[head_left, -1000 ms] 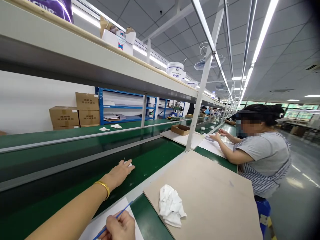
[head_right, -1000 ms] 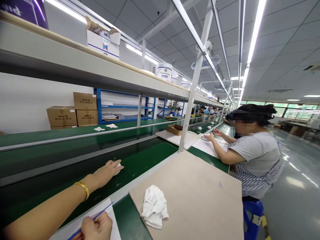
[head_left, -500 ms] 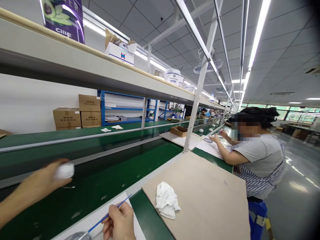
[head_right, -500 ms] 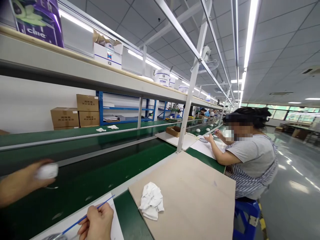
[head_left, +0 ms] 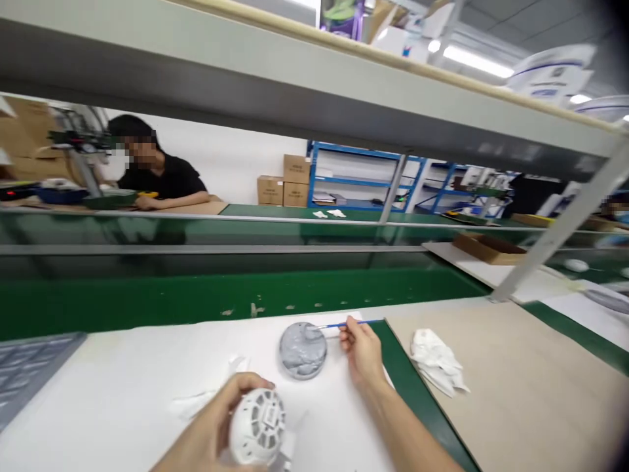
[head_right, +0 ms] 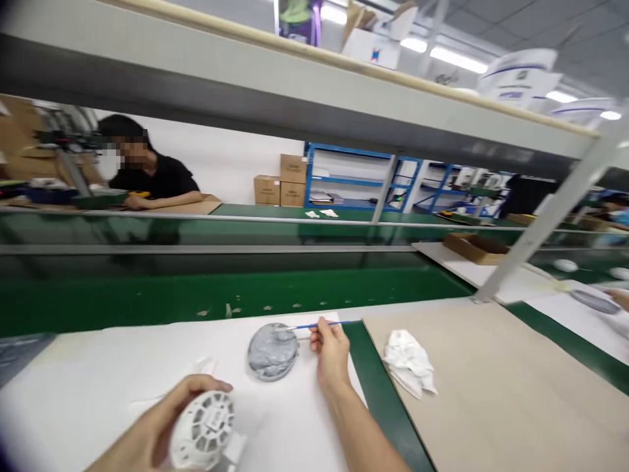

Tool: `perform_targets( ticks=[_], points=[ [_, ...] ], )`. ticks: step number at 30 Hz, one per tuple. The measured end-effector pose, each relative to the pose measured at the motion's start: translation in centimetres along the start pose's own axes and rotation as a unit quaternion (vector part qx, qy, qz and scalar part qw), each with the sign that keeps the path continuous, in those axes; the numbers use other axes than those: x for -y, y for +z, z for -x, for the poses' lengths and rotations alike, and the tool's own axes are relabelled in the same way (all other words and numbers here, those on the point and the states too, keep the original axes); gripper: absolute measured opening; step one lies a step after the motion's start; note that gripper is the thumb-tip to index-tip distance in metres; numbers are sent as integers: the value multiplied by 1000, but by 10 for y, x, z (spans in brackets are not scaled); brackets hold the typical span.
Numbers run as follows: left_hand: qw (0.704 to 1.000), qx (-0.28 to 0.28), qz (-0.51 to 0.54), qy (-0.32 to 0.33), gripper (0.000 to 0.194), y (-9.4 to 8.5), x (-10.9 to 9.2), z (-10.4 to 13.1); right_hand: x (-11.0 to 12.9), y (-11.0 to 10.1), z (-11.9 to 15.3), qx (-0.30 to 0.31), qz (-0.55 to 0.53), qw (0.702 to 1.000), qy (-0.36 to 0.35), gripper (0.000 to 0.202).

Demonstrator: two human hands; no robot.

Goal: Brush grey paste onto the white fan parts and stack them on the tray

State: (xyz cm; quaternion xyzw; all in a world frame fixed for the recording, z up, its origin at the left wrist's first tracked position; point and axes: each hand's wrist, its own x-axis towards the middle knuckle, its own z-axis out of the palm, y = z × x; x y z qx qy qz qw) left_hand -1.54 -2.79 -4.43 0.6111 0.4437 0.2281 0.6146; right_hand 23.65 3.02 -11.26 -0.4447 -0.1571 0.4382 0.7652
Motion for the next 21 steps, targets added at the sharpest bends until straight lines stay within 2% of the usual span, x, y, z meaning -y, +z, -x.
perform_targets(
  ticks=[2,4,7,10,13,21],
  points=[
    [999,18,28,-33,49,16,4,-1,0,-3,2,9,2,1000,2,36],
    [998,23,32,-49,54,20,7,-5,1,-5,4,18,12,1000,5,35],
    [998,1,-1,-57,65,15,11,-9,2,-6,7,21,32,999,-5,34],
    [995,-51,-72,-42,62,11,12,-8,4,-4,10,21,43,999,-8,34],
    [992,-57,-110,-36,61,8,11,-6,7,-2,17,33,34,999,5,32],
    [1000,-22,-21,-7,54,4,5,-5,16,10,56,109,22,992,54,26]
  ],
)
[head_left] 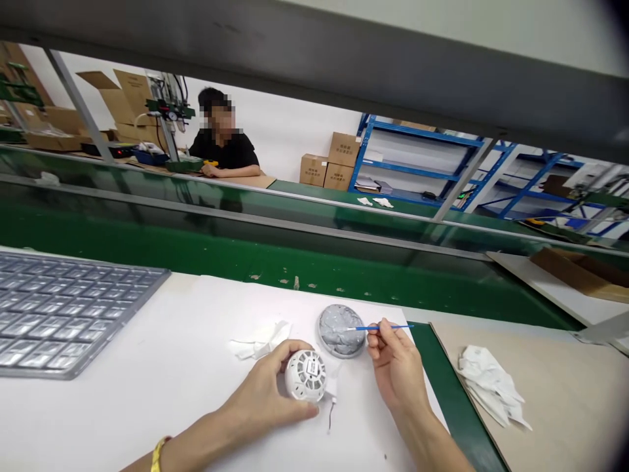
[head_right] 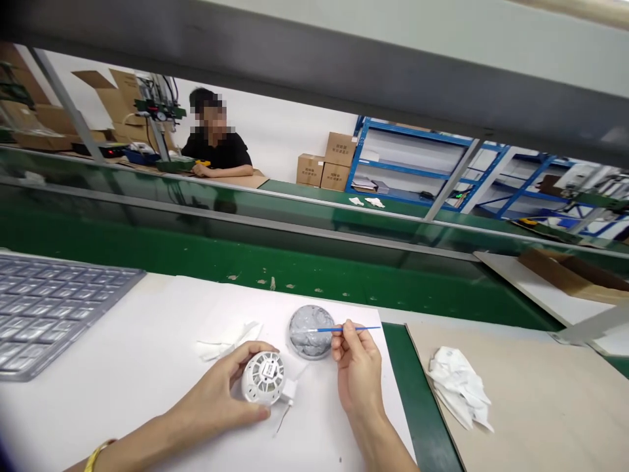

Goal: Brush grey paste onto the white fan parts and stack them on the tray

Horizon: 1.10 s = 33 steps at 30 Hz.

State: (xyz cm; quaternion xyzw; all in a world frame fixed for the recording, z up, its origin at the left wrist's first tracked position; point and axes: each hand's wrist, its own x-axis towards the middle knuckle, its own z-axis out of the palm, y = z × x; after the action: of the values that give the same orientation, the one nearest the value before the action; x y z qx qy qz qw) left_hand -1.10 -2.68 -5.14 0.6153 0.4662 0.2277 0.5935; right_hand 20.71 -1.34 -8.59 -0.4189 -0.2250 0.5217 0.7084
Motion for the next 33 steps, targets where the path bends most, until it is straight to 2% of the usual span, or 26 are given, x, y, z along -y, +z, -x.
perform_targets(
  ticks=[6,11,23,28,33],
  points=[
    [999,15,42,26,53,-2,1,2,1,9,28,33,47,998,24,24],
    [997,33,61,29,52,-4,0,4,0,9,38,46,92,995,15,26],
    [994,46,85,47,54,-7,-2,6,-2,3,40,99,106,989,-5,19],
    [994,42,87,52,55,-7,0,5,-2,5,41,105,115,987,-43,15],
    [993,40,88,61,54,-8,1,6,-2,0,40,141,135,977,-91,10]
  ],
)
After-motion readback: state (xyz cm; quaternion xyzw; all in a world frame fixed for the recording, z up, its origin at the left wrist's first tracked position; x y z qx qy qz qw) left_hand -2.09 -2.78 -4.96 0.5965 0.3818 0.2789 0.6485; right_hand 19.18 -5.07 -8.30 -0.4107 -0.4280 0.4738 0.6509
